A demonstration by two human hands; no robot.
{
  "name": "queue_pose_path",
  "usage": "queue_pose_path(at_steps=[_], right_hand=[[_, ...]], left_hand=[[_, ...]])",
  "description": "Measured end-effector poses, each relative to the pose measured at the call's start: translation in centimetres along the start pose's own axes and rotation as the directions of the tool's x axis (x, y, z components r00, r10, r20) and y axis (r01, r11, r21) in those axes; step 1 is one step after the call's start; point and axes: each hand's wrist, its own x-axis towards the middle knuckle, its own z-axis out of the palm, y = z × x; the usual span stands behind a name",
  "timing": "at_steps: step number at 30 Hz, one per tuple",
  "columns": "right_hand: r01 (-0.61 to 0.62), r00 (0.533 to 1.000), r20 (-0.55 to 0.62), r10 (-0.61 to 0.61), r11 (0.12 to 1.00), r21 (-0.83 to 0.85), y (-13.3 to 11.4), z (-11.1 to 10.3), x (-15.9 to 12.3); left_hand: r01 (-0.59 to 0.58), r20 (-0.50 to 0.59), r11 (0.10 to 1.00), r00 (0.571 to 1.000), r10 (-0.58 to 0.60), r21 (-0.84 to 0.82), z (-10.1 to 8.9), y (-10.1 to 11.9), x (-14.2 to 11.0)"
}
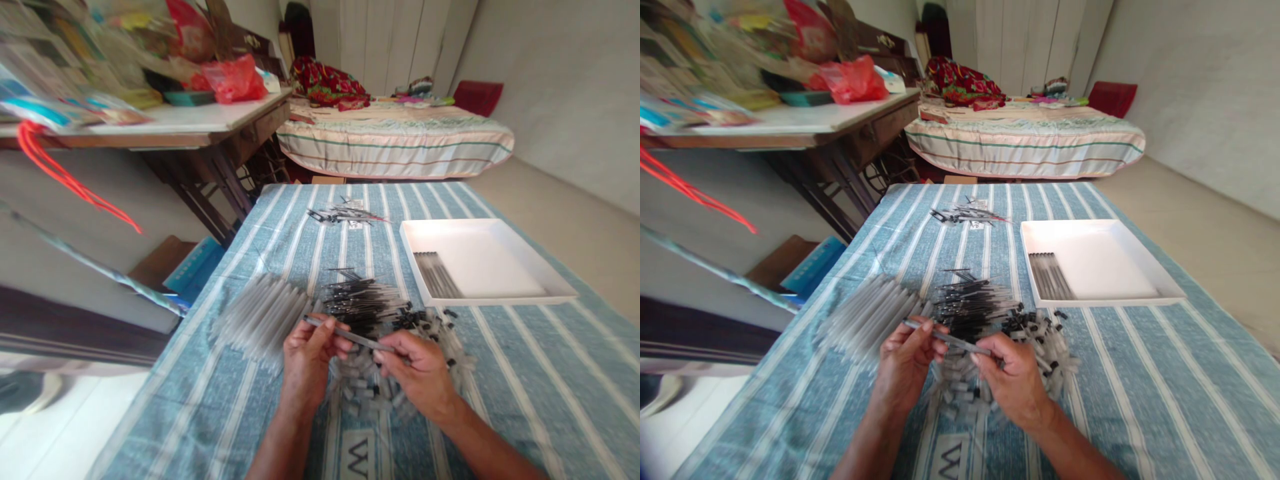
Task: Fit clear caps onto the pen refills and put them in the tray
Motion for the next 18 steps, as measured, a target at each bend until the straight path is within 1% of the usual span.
queue_pose_path(at_steps=[4,7,10,12,14,16,18], right_hand=[[0.005,1.000,-0.018,-0.004,0.999,0.033,-0.2,0.4,0.2],[0.020,1.000,0.004,-0.020,0.998,0.053,-0.4,0.8,0.2],[0.036,0.999,0.033,-0.036,0.999,0.014,-0.6,0.8,0.3],[0.062,0.996,0.062,-0.057,0.994,-0.086,-1.0,0.5,0.6],[0.133,0.988,0.114,-0.108,0.962,-0.239,-1.7,0.0,1.1],[0.223,0.969,0.183,-0.163,0.897,-0.382,-2.7,-0.4,1.6],[0.304,0.947,0.250,-0.203,0.822,-0.481,-3.5,-0.6,1.9]], left_hand=[[0.010,-0.017,1.000,1.000,-0.010,-0.003,0.0,-0.1,0.0],[0.024,-0.034,1.000,0.999,-0.024,-0.016,0.0,0.1,0.0],[0.008,-0.052,1.000,0.999,-0.009,-0.004,0.2,0.4,-0.1],[-0.005,-0.055,1.000,0.998,0.005,0.016,0.4,0.6,-0.2],[-0.005,-0.041,1.000,0.999,0.006,0.030,0.6,0.6,-0.3],[0.013,-0.012,0.999,1.000,-0.013,0.036,0.7,0.5,-0.4],[0.034,0.019,0.998,0.999,-0.035,0.046,0.6,0.4,-0.4]])
